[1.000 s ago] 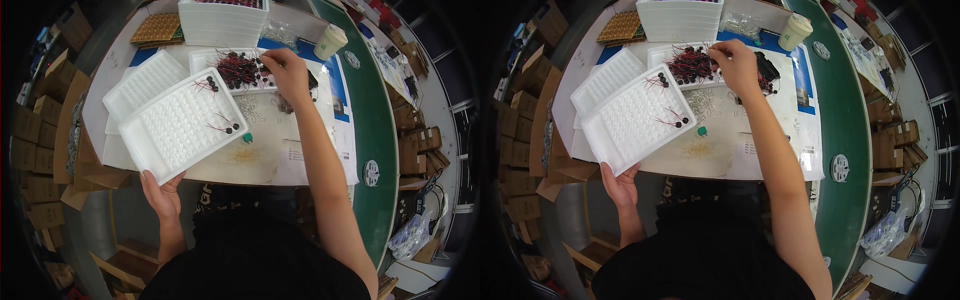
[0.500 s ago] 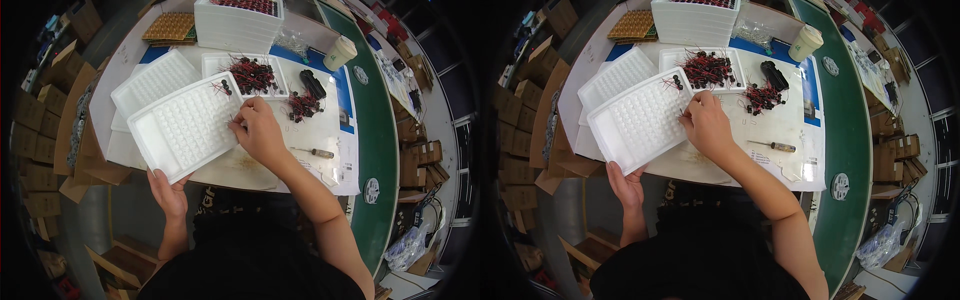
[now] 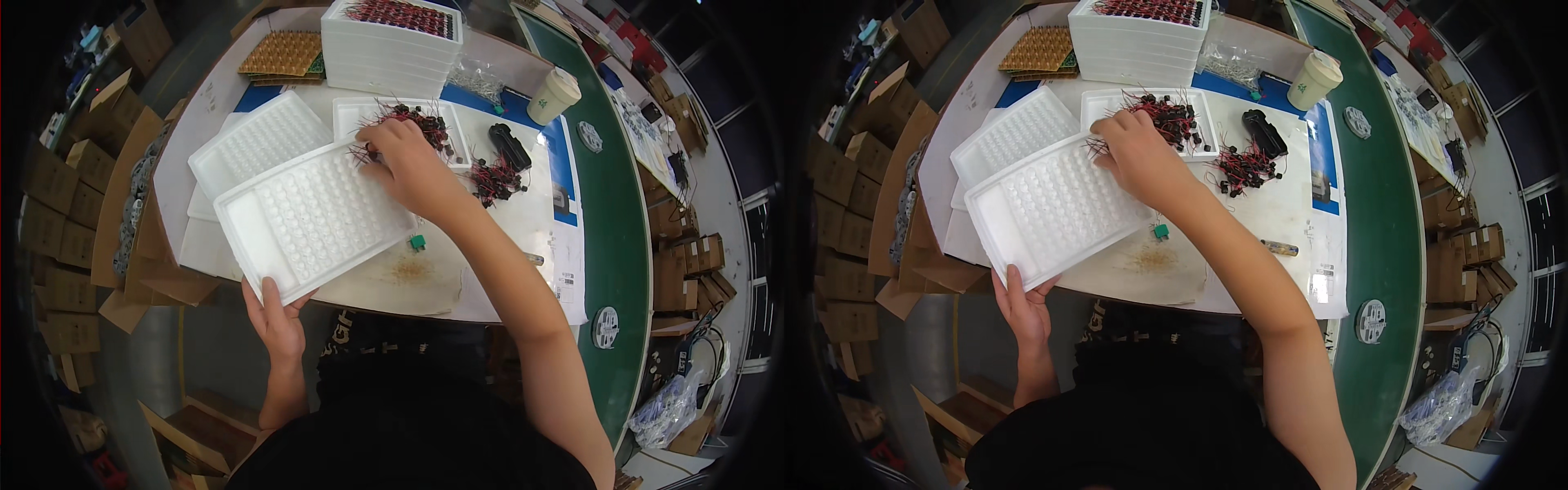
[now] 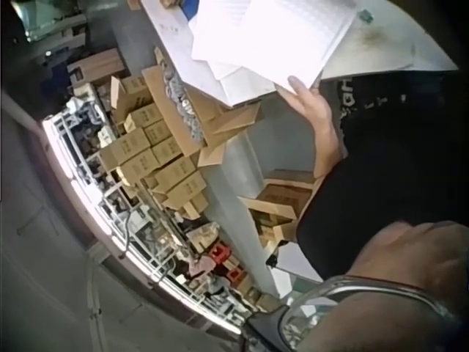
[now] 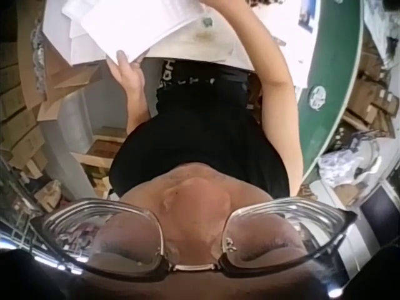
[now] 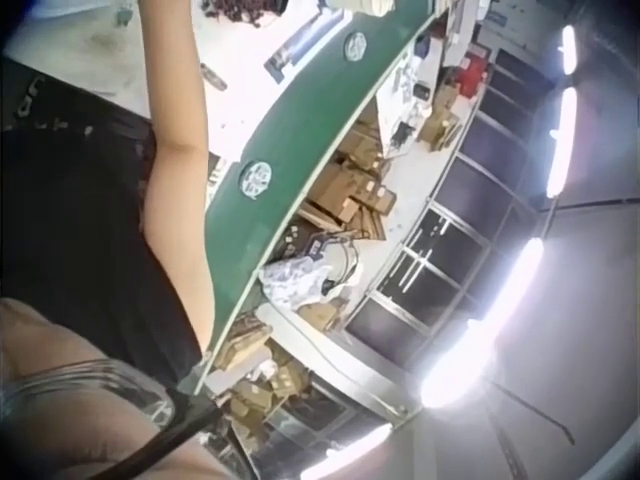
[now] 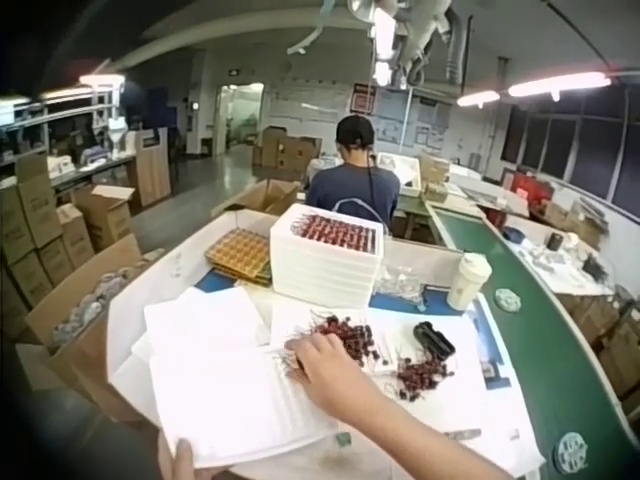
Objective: The person is picking small parts from trays and placing them into a circular assembly fixture on a production floor.
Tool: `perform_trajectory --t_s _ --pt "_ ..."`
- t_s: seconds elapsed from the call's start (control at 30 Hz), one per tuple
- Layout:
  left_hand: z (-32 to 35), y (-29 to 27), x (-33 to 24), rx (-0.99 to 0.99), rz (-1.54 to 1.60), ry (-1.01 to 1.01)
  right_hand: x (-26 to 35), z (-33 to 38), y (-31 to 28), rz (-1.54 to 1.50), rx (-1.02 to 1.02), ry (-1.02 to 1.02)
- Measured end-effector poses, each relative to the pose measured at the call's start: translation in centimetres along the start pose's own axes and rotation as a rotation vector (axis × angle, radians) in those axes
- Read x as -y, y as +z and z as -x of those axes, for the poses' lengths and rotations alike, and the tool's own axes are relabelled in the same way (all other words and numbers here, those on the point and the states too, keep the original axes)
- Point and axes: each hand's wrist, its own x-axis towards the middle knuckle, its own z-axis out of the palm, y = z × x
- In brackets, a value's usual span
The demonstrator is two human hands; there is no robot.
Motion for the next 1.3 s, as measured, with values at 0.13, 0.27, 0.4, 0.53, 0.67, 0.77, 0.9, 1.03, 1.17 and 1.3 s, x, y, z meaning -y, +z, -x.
perform_trajectory --t_s 0.13,0.27,0.4,0.53,0.67,0.77,0.9,1.03,1.17,1.3 --pt "0.5 -0.2 0.1 0.020 0.016 0.010 -0.1 0.1 0.7 0.154 0.003 -0.075" --pt "0.5 -0.8 0.3 0.042 0.006 0.020 -1.2 0.7 1.7 0.124 0.002 -0.049" --pt "-0.1 -1.4 0.0 0.008 0.027 -0.023 -2.5 -0.3 1.1 -0.425 -0.185 0.314" --pt "-0.5 -1.5 -0.4 -0.067 0.102 -0.087 -6.7 -2.1 -1.2 -0.827 -0.499 0.613" --pt "-0.5 -0.9 -0.2 -0.081 0.079 -0.070 -11.2 -3.3 -0.5 0.098 -0.136 0.113" --pt "-0.5 -1.1 -0.2 -0.081 0.065 -0.063 -7.1 -3.3 -0.2 0.075 -0.202 0.067" --pt "-0.1 -0.9 -0.1 -0.058 0.025 -0.066 0.3 -1.7 0.7 0.145 -0.052 0.090" --pt "-0.1 -0.4 -0.2 -0.044 0.016 -0.020 -0.9 -0.7 3.5 0.107 -0.274 -0.022" --pt "-0.3 -2.0 -0.1 -0.048 0.061 -0.067 -3.7 -2.2 3.5 -0.857 -0.607 0.411" --pt "-1.6 -1.0 -2.0 -0.151 -0.026 0.072 -9.6 -4.0 0.6 0.203 -0.332 0.107"
